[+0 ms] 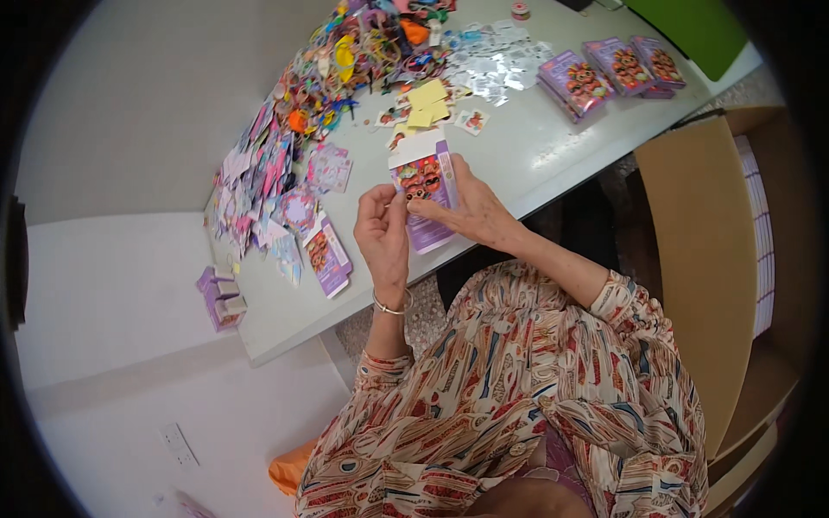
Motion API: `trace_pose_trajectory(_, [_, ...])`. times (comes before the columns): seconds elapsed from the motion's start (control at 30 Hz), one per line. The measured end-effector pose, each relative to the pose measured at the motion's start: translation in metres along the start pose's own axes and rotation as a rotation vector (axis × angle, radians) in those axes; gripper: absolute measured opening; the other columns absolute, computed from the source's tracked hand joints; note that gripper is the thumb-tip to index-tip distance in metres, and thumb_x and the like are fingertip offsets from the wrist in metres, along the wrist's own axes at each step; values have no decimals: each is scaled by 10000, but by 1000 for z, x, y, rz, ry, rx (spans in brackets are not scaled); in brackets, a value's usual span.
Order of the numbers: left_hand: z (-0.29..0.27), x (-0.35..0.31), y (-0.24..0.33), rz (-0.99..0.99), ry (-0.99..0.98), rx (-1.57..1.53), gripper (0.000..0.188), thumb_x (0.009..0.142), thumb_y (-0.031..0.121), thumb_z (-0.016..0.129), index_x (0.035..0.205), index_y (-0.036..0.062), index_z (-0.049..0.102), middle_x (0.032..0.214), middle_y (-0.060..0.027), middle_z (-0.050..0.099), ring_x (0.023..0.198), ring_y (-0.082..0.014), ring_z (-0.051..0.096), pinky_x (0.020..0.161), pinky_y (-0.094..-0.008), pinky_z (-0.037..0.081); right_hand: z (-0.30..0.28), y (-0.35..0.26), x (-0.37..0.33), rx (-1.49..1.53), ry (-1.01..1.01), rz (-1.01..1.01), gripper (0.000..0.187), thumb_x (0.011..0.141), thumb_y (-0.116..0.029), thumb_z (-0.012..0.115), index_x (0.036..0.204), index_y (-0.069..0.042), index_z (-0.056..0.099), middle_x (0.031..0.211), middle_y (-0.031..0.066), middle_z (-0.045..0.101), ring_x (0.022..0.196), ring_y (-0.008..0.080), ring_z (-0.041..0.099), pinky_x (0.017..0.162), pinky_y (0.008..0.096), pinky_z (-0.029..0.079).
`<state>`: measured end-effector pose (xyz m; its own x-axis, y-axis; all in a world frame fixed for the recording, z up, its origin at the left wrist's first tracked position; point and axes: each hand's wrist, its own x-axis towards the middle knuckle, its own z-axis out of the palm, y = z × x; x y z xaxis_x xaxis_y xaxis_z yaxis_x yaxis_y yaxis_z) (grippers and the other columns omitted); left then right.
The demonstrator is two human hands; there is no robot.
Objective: Organizing and sorting small toy packages on a table.
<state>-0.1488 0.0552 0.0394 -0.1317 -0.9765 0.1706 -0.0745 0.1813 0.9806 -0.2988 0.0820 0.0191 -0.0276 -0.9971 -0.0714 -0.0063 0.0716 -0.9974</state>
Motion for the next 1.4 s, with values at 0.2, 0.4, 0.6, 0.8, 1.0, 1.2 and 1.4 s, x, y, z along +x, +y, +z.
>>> trace_pose_trajectory(0.2, [11, 6, 3, -398, -194, -267, 99, 901, 48, 633, 991, 11, 614, 840, -5, 627, 753, -67, 595, 642, -207, 506, -23, 12, -2, -323, 196, -175, 1111, 598, -473, 861, 1366, 73, 272, 1157, 234, 554, 1120, 314, 540, 984, 359, 404])
trace_pose_trajectory(0.4, [12, 13, 0, -417, -295, -316, 248, 882, 10, 630, 1123, 5, 571, 1002, -77, 624, 819, -98, 614, 684, -222, 518, -33, 2, -5, -283, 104, -14, 1117, 548, -544, 846, 1285, 108, 316, 1194, 317, 495, 1119, 411, 535, 973, 401, 423])
trace_pose_trajectory(0.6, [23, 3, -5, -84, -247, -193, 513, 860, -45, 624, 1342, -17, 452, 1294, -112, 474, 1024, -155, 581, 841, -280, 512, -40, 6, -10, -378, 93, -69, 1041, 549, -530, 847, 1246, 74, 364, 1039, 278, 598, 974, 385, 617, 866, 408, 482])
trace_pose_trajectory(0.8, [14, 8, -17, -168, -458, -135, 430, 858, -14, 651, 1276, -31, 549, 1247, -60, 516, 1012, -139, 577, 865, -277, 501, -53, 3, -17, -286, -4, -111, 900, 589, -455, 842, 1196, 33, 391, 934, 222, 633, 862, 349, 648, 768, 392, 504])
trace_pose_trajectory(1.0, [-7, 14, -16, -246, -649, 161, 339, 828, 17, 706, 1157, -31, 640, 1117, -63, 589, 957, -140, 595, 853, -270, 502, -66, -1, -18, -385, -192, -98, 799, 614, -353, 840, 1163, 15, 393, 876, 212, 640, 805, 338, 654, 703, 382, 509])
trace_pose_trajectory(1.2, [16, 17, 1, -144, -668, -177, 698, 791, 103, 767, 1394, 20, 426, 1183, -105, 588, 1069, -167, 573, 888, -298, 497, -76, -12, -21, -331, -256, -125, 763, 598, -398, 843, 1089, 67, 489, 878, 224, 643, 800, 333, 653, 728, 384, 510])
trace_pose_trajectory(1.4, [4, 31, -7, 77, -921, 247, 833, 769, 73, 783, 1460, 46, 318, 1406, -106, 434, 1180, -174, 511, 998, -322, 434, -79, -14, -21, -318, -344, -40, 681, 598, -394, 848, 1010, 55, 542, 877, 197, 649, 793, 276, 653, 724, 360, 510])
